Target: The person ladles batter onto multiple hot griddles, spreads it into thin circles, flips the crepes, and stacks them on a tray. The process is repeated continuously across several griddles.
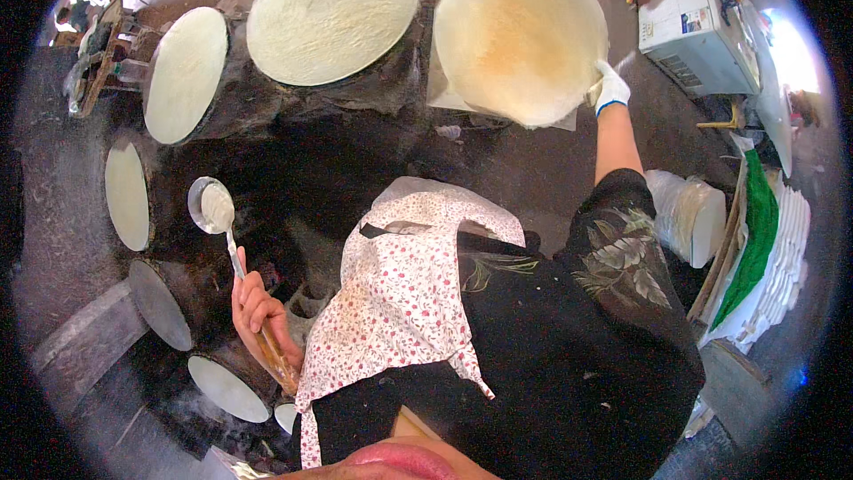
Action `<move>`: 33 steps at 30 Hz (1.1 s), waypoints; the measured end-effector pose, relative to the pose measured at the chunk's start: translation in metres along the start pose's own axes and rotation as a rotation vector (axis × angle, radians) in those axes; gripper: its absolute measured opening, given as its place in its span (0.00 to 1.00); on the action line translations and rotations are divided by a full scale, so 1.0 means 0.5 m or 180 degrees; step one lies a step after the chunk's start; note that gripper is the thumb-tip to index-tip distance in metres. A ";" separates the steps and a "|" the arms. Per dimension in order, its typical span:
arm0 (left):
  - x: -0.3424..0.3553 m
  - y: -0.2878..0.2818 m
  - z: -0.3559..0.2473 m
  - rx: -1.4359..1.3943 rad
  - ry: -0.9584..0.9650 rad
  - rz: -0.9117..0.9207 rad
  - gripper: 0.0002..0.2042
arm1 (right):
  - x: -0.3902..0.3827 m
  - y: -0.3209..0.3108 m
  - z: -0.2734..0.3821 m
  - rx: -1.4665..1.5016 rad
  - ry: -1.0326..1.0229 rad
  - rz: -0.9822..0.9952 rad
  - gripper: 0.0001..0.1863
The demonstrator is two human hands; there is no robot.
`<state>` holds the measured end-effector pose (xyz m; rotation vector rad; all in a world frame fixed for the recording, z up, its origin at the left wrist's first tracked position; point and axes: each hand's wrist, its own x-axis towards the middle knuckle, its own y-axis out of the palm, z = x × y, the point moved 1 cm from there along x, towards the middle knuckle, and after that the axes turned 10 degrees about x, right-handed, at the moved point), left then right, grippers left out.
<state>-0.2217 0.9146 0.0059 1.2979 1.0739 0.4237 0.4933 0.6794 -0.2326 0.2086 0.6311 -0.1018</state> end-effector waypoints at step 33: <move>-0.142 -0.047 0.087 0.0602 0.0555 -0.0940 0.21 | 0.372 -0.016 0.090 -0.1103 -0.0360 -0.0133 0.40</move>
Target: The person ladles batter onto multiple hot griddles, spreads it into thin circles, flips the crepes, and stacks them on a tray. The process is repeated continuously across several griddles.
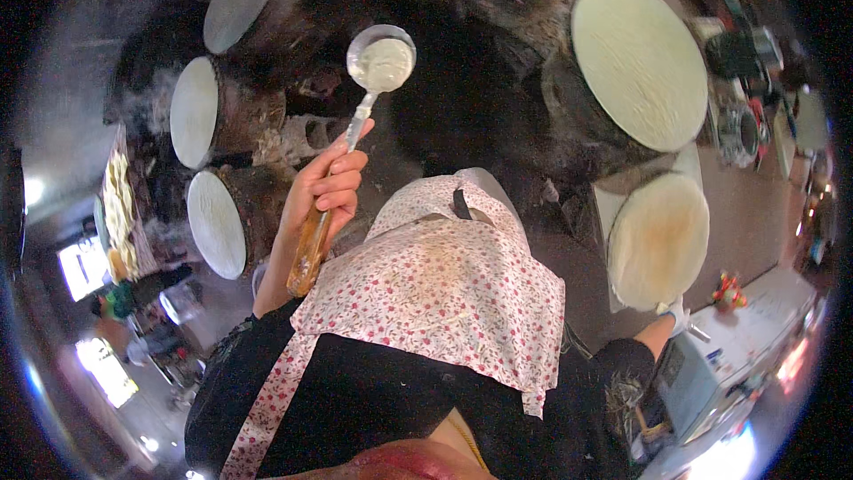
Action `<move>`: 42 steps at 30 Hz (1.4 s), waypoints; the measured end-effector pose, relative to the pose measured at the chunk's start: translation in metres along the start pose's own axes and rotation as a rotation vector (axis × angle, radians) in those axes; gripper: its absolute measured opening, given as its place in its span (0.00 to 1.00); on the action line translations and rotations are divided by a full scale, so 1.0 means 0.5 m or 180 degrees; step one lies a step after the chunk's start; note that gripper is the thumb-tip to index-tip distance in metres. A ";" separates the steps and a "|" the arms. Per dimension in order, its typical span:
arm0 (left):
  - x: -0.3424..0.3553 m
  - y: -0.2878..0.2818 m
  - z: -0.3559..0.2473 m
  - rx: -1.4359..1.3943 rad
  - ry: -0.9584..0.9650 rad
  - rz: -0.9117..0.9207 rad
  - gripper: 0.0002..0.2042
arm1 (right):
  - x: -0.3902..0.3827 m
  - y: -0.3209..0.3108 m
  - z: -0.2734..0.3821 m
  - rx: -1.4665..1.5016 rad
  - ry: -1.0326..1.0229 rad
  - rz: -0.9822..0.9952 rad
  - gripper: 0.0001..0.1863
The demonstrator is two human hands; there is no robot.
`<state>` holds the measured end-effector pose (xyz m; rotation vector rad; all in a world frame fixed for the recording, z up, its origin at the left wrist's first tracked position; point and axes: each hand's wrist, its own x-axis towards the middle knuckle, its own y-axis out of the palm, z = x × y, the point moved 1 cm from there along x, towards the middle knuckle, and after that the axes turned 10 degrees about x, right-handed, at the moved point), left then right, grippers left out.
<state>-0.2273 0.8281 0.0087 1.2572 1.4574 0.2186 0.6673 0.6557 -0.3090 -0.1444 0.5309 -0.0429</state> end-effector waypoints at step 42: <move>-0.114 -0.044 0.069 -0.3066 0.1864 -0.0736 0.34 | -1.461 1.304 -0.626 -0.6908 -0.9565 0.5449 0.13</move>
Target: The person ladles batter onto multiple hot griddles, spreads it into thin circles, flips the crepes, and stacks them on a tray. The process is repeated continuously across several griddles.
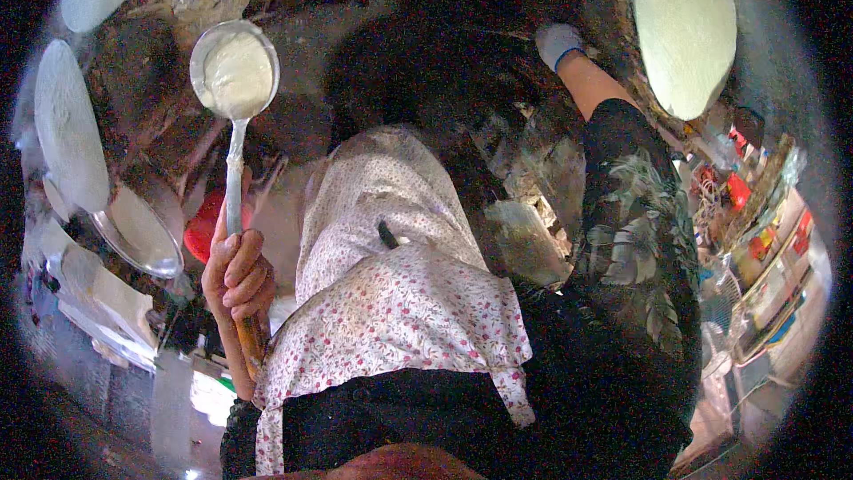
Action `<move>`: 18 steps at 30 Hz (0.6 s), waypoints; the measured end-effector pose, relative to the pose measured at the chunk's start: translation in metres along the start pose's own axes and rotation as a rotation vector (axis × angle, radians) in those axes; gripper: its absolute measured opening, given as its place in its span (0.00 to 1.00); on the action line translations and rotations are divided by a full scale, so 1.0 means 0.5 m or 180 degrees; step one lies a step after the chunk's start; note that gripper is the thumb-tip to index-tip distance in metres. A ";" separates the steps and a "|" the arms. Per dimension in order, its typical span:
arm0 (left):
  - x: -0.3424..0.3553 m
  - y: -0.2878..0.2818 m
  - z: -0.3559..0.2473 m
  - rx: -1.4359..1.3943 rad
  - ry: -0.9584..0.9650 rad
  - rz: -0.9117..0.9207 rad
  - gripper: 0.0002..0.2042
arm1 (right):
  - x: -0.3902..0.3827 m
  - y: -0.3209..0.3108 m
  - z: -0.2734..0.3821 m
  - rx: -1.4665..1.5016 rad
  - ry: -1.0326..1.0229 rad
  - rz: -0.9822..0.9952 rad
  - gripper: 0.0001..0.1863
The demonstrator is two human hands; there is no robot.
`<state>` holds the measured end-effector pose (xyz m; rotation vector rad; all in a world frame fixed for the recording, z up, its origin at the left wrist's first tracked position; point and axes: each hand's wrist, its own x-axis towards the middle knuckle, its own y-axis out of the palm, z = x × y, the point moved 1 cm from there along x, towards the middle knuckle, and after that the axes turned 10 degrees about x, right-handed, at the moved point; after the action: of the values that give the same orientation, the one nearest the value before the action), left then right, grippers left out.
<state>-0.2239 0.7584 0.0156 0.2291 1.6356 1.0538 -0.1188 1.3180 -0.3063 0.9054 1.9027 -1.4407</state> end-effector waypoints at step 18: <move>-0.026 -0.022 0.027 -0.0035 0.0051 -0.0167 0.35 | 0.020 0.085 -0.009 -0.0076 -0.0204 -0.0204 0.13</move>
<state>-0.2037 0.7507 0.0169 0.1701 1.6414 1.0269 -0.0909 1.3320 -0.3375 0.7846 1.9131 -1.4635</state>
